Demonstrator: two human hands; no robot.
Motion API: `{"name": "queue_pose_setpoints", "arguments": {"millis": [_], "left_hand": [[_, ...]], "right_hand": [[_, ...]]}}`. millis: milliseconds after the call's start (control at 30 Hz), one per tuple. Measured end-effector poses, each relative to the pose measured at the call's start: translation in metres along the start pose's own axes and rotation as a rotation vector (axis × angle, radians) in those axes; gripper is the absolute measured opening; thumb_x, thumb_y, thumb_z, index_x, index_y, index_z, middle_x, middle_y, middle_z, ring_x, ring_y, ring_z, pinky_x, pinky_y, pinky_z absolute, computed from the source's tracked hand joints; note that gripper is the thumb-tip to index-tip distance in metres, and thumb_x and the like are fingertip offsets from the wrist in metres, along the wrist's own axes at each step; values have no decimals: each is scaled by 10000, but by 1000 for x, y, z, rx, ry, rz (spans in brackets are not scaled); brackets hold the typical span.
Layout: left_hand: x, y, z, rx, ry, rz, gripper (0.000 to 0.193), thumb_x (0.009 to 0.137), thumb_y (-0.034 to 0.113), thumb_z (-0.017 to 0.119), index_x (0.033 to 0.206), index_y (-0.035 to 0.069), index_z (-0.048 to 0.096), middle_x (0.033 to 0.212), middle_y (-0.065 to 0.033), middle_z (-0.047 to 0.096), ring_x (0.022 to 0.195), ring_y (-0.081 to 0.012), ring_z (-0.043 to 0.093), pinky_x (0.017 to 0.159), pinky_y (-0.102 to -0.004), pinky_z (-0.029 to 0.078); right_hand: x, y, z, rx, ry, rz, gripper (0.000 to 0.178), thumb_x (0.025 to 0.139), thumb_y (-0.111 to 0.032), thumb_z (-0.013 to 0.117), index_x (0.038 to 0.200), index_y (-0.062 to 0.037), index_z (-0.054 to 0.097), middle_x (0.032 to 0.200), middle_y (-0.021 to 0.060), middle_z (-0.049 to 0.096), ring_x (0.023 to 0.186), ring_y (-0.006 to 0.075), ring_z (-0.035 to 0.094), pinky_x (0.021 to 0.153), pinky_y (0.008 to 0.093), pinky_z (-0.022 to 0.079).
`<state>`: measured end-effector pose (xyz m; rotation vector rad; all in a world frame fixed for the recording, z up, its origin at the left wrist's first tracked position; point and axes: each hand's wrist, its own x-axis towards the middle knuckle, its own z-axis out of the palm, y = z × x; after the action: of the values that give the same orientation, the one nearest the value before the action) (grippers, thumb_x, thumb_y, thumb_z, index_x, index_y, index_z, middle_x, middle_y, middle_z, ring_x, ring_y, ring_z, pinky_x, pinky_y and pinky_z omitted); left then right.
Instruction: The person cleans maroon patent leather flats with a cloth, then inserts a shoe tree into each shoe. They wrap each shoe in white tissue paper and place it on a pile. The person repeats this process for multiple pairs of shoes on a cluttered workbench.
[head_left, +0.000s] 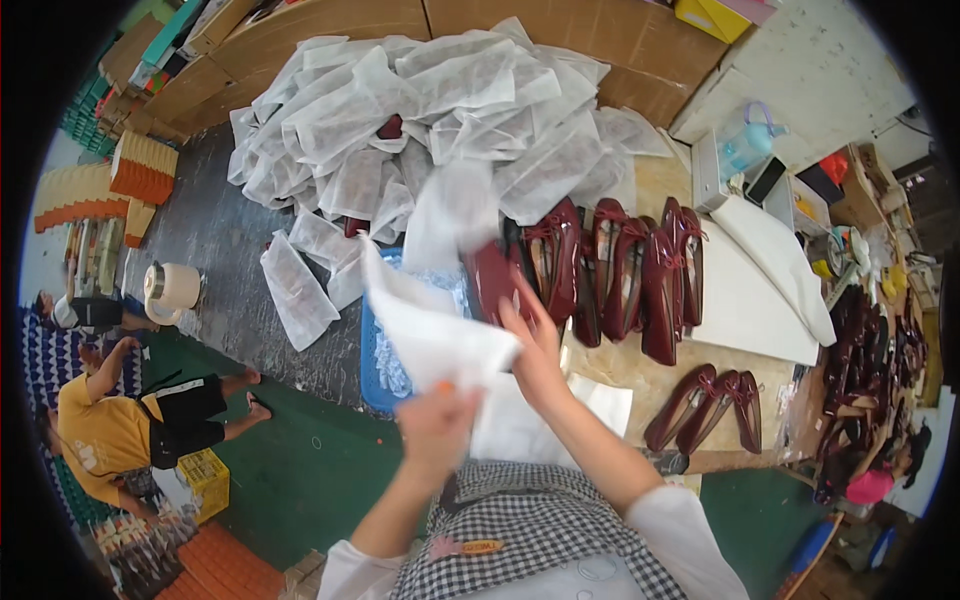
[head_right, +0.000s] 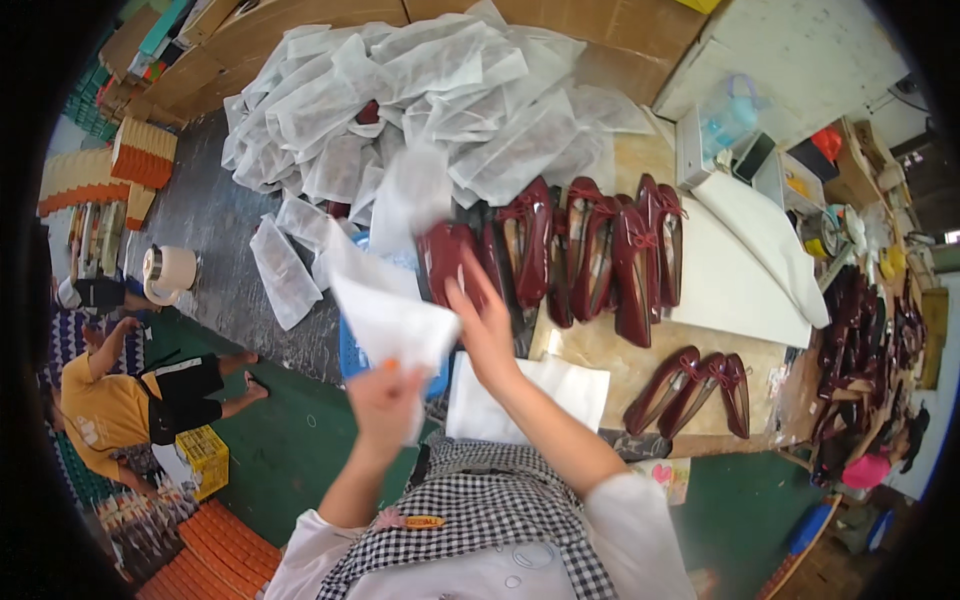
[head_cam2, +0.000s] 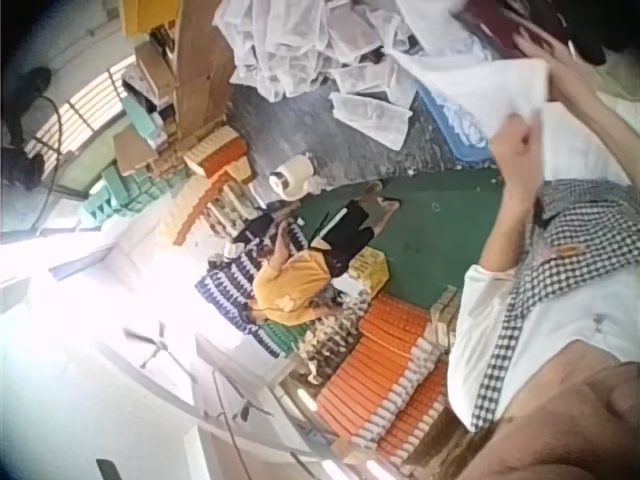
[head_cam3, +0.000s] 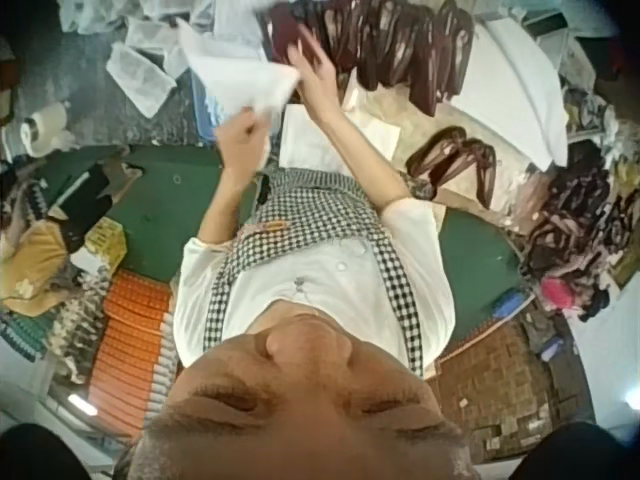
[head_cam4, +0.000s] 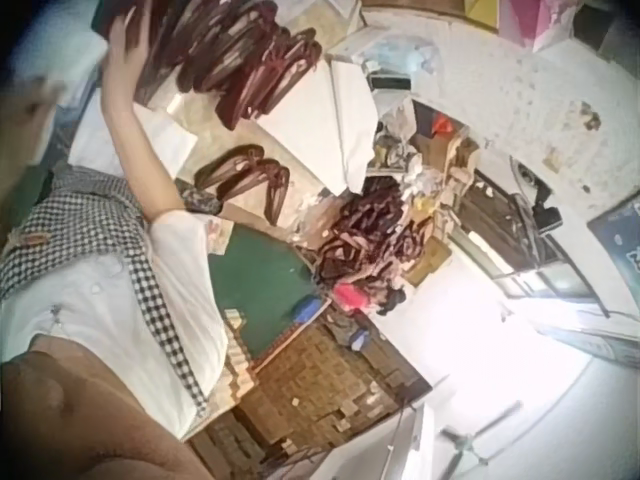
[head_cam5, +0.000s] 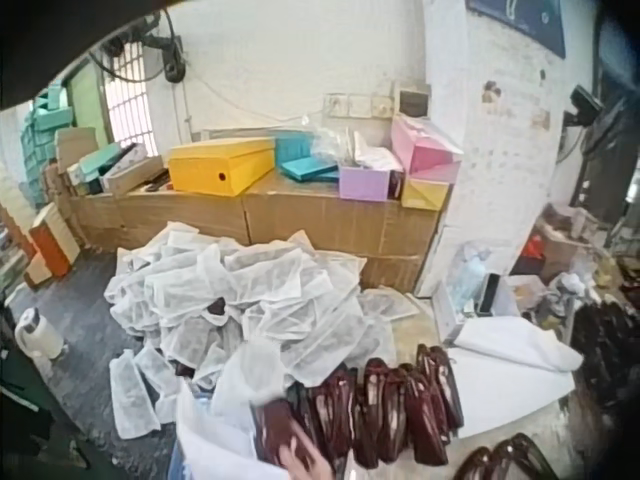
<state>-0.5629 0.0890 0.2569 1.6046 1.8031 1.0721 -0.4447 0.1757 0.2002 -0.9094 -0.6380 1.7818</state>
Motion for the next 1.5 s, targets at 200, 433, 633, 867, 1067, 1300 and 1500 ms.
{"name": "queue_pose_setpoints", "arguments": {"millis": [200, 433, 633, 867, 1067, 1300, 1500], "left_hand": [[49, -4, -74, 335, 351, 239, 252, 709, 47, 746, 608, -21, 526, 614, -63, 491, 439, -97, 347, 419, -236, 272], [100, 38, -75, 539, 240, 839, 206, 602, 215, 802, 664, 107, 639, 906, -47, 667, 427, -101, 479, 394, -226, 379], [95, 45, -65, 84, -268, 801, 154, 696, 203, 758, 694, 96, 648, 933, 14, 691, 464, -108, 531, 416, -236, 417], [46, 40, -36, -411, -723, 308, 179, 789, 196, 700, 925, 82, 719, 811, -68, 682, 523, -148, 573, 502, -245, 431], [28, -10, -51, -72, 193, 13, 59, 750, -23, 644, 786, -22, 691, 774, -63, 683, 543, -94, 507, 502, -293, 408], [0, -30, -37, -206, 282, -168, 212, 882, 77, 585, 726, -66, 561, 711, 9, 526, 648, -60, 436, 583, -238, 356], [-5, -36, 0, -427, 196, -270, 311, 883, 96, 599, 629, -3, 448, 573, 60, 344, 563, -35, 273, 473, -253, 211]], "right_hand": [[24, -49, 25, -334, -132, -374, 527, 891, -86, 556, 1372, 31, 375, 1304, 126, 497, 1157, 157, 488, 974, 290, 389], [-42, -69, -19, -756, -292, -591, 500, 801, 3, 618, 1285, 19, 493, 1353, 215, 460, 1246, 308, 465, 1029, 368, 351], [-72, -72, -52, -612, -319, -369, 516, 797, 0, 624, 1292, 28, 478, 1332, 188, 484, 1216, 279, 493, 1017, 352, 373], [-88, -31, -23, 563, -56, 388, 532, 963, -355, 394, 1387, -37, 346, 1347, 119, 467, 1214, 268, 479, 1019, 403, 398], [60, -59, 38, 251, -84, -101, 566, 929, -249, 549, 1410, -90, 297, 1249, 90, 531, 1146, 209, 517, 950, 361, 433], [-32, -30, 28, -727, -481, -168, 197, 811, -168, 697, 943, -25, 666, 853, 54, 670, 762, 161, 617, 688, 281, 477], [-62, -27, -74, -946, -171, -288, 161, 808, -136, 683, 897, -6, 651, 896, 90, 668, 898, 190, 616, 788, 318, 465]]}}
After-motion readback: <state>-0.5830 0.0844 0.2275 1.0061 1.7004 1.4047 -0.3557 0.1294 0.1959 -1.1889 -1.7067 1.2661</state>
